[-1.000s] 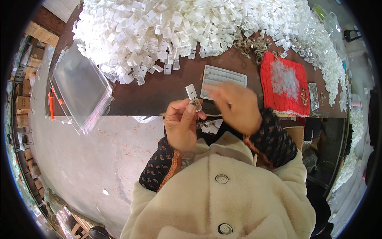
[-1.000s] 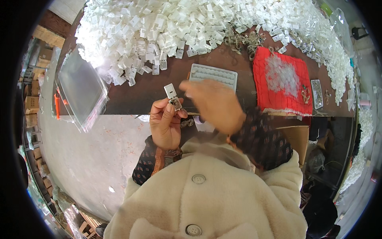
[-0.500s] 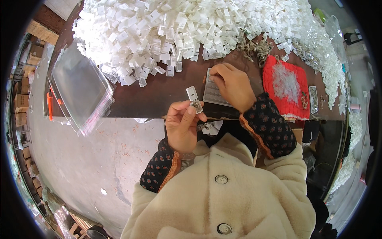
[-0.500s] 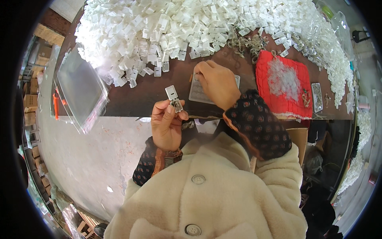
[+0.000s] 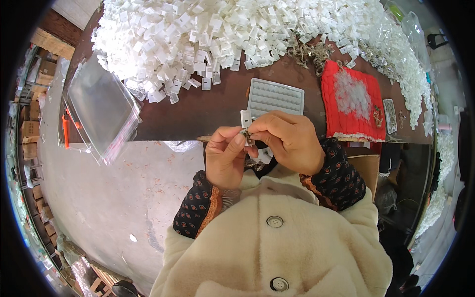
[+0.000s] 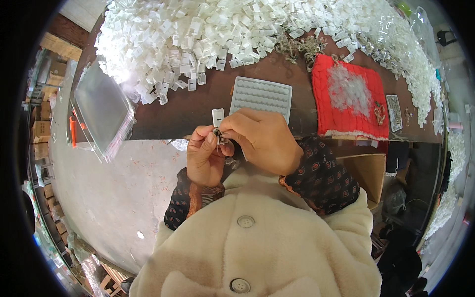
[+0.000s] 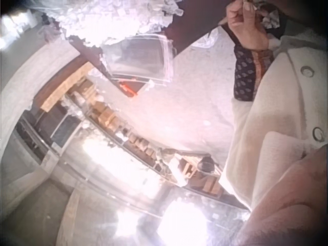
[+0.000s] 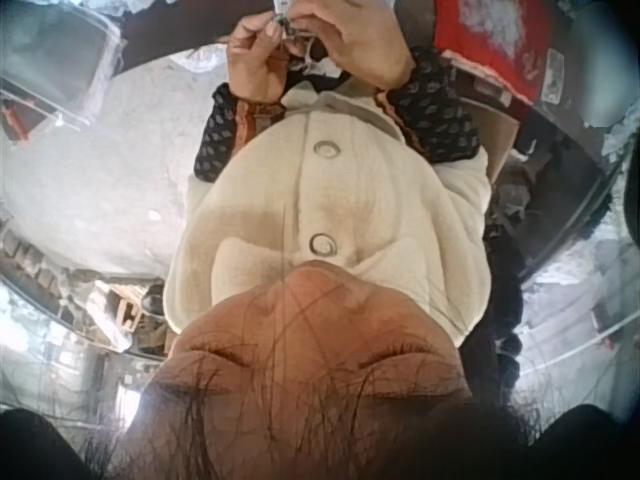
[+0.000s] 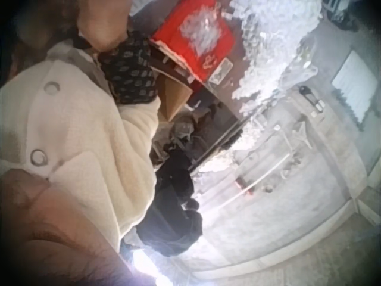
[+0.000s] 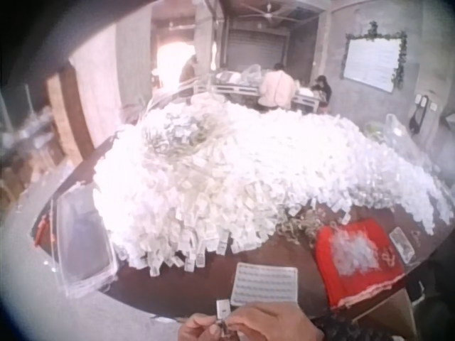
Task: The person assembles small LED light units by inserting metal contacts into white plastic housings and testing each unit with a battery. Completed units are placed into a compartmentalized tray on the table.
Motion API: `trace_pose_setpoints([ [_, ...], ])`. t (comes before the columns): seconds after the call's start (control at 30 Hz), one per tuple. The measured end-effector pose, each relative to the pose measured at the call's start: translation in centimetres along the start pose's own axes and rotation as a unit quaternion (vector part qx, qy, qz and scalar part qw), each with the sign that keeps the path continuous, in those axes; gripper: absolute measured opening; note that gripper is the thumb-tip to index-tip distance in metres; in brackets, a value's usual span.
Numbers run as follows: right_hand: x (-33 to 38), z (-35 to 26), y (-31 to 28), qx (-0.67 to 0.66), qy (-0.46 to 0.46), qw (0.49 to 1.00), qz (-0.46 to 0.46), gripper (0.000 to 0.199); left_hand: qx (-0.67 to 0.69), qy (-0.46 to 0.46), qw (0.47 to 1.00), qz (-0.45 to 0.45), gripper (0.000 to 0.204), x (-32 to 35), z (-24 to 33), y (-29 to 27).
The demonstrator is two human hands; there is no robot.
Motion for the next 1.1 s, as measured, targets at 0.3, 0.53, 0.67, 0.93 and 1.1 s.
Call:
trace_pose_setpoints([
  [0.3, 2.7, -1.6, 0.1, 0.037, -0.065, 0.996, 0.055, 0.025, -0.013, 0.021, 0.998, 0.063, 0.016, 0.9, -0.8, 0.6],
  [0.53, 3.1, 2.2, -0.3, -0.345, 0.228, 0.909, 0.058, 0.025, 0.021, -0.066, 0.997, -0.025, 0.015, 1.3, -1.8, 2.3],
  [0.67, 3.6, 1.8, -0.3, -0.371, 0.203, 0.903, 0.078, 0.013, -0.034, -0.076, 0.996, 0.006, 0.015, 1.4, -2.2, 2.8],
  [0.93, 4.0, 0.0, -0.9, -0.216, -0.085, 0.967, 0.102, 0.022, 0.018, -0.131, 0.990, 0.047, 0.025, 2.2, -2.1, 2.8],
  [1.1, 3.9, -0.1, -0.6, -0.185, -0.109, 0.968, 0.130, 0.026, 0.021, -0.120, 0.990, 0.076, 0.033, 2.0, -2.3, 2.5],
])
Point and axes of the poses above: each hand's wrist, its own x-axis away from the middle knuckle, its own y-axis out of the palm, z = x × y, the point moved 4 cm from there along -x, towards the middle knuckle, and after that the axes turned 2 degrees about y, right-handed, at the moved point
